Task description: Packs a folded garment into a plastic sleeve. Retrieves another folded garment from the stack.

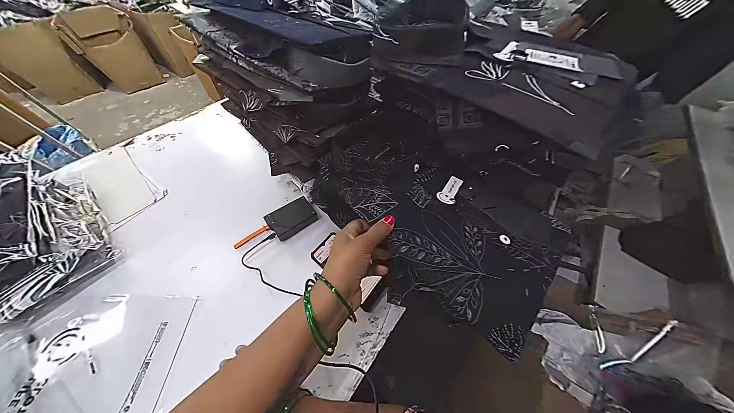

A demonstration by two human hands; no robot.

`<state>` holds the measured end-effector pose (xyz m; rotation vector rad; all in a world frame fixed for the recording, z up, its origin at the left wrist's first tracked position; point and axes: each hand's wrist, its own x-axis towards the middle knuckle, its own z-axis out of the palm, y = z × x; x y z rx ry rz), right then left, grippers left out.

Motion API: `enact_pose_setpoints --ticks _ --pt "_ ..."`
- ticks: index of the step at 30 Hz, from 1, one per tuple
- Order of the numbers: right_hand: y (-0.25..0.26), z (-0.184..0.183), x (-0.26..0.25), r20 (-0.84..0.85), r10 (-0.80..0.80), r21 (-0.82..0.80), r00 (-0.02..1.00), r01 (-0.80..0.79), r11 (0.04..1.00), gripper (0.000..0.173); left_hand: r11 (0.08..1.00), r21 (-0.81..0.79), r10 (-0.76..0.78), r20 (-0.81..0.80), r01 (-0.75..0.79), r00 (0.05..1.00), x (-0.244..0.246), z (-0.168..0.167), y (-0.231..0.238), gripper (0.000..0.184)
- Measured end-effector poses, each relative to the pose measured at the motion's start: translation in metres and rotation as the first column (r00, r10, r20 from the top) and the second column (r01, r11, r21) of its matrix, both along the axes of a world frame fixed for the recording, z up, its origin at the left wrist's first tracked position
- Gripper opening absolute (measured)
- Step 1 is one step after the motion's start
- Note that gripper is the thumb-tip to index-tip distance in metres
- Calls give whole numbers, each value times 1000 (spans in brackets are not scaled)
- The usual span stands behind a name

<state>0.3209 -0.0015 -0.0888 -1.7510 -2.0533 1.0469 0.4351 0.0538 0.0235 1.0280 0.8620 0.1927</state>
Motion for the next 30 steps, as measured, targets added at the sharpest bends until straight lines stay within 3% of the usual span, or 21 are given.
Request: enact_pose_setpoints --ticks 3,4,6,9,11,14,16,18,20,22,24,26,27,30 --pt "-4 -22 -8 -35 -81 176 996 86 981 34 978 172 108 49 -115 993 -6 0 -17 18" --pt "-2 -35 -10 -143 -92 234 985 124 964 36 973 200 100 81 -115 992 -13 2 -24 36" --pt "10 -18 13 -229 130 107 965 -108 988 39 970 229 56 117 -82 991 -24 7 -36 60" --pt "19 -8 21 -226 235 -4 945 -242 970 40 977 178 94 128 -116 987 -24 18 -41 49" --pt "19 -7 17 -198 182 -9 963 -187 982 40 972 171 128 181 -160 975 -19 23 -39 40" --pt "9 -7 12 -238 106 95 966 -85 992 39 967 204 75 354 -155 932 -17 19 -42 65" --pt "4 -11 4 -305 -20 149 952 68 987 37 990 102 47 427 -100 903 -11 20 -45 72" --pt "5 -13 -3 -377 -168 67 911 208 976 38 995 -44 100 428 -90 898 -2 23 -46 71" --pt "15 -9 4 -349 -135 -90 927 110 990 44 979 -122 196 367 -162 909 8 19 -45 79" --pt "16 -10 2 -338 -140 -85 931 118 989 42 967 -122 254 355 -225 900 9 13 -43 84" --pt "13 -19 -2 -329 -112 50 938 136 989 37 967 -104 254 414 -231 874 -4 15 -39 80" --pt "8 -14 5 -220 8 47 975 2 999 39 974 -82 223 504 -211 835 -32 22 -31 70" --pt "4 -6 5 -120 34 -19 992 -36 999 40 977 -54 200 552 -204 809 -50 26 -26 68" --pt "-4 -6 -11 -119 -123 -189 985 99 977 43 964 92 125 670 -249 732 -120 28 -9 62"
